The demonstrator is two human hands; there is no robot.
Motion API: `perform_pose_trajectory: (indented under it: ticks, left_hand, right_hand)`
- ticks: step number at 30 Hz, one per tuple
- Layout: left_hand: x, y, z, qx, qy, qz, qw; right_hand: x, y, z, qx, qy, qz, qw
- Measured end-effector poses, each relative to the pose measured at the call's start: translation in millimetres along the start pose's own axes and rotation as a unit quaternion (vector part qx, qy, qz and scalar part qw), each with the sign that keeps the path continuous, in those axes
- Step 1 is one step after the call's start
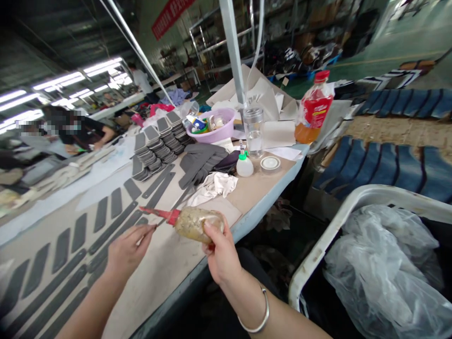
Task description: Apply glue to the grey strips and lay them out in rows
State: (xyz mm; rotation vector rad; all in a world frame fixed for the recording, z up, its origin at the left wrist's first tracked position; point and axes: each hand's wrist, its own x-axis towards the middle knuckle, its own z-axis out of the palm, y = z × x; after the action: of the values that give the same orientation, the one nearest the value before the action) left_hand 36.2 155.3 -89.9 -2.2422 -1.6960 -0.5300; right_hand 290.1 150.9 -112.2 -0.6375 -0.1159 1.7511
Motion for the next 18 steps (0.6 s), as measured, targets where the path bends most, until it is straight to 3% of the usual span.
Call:
perform_pose_trajectory:
  ticks: [4, 8, 12, 16, 18]
  left_hand:
    - [-117, -3, -42.5, 0.007, -0.053, 0.022, 0.998]
    - [-195, -5, -58.9, 0.005, -0.092, -0.011, 0.996]
    - [-230, -9, -55.1, -0.003, -0.079, -0.042, 0.996]
    - [-240, -9, -48.2, -0.038, -0.056, -0.069, 0.995]
    - [-241, -9, -47.2, -0.055, -0.062, -0.074, 0.994]
  right_hand:
    - [-9, 9, 3, -0.115, -0.044, -0.005, 0.992]
    - [-20, 26, 2, -0.278, -0.12, -0.047, 0.952]
    - [-31, 47, -4, -0.461, -0.204, -0.14, 0.852]
    - [-40, 68, -8, -0.583, -0.29, -0.26, 0.713]
    - [-45, 77, -6, -0.608, -0.328, -0.301, 0.657]
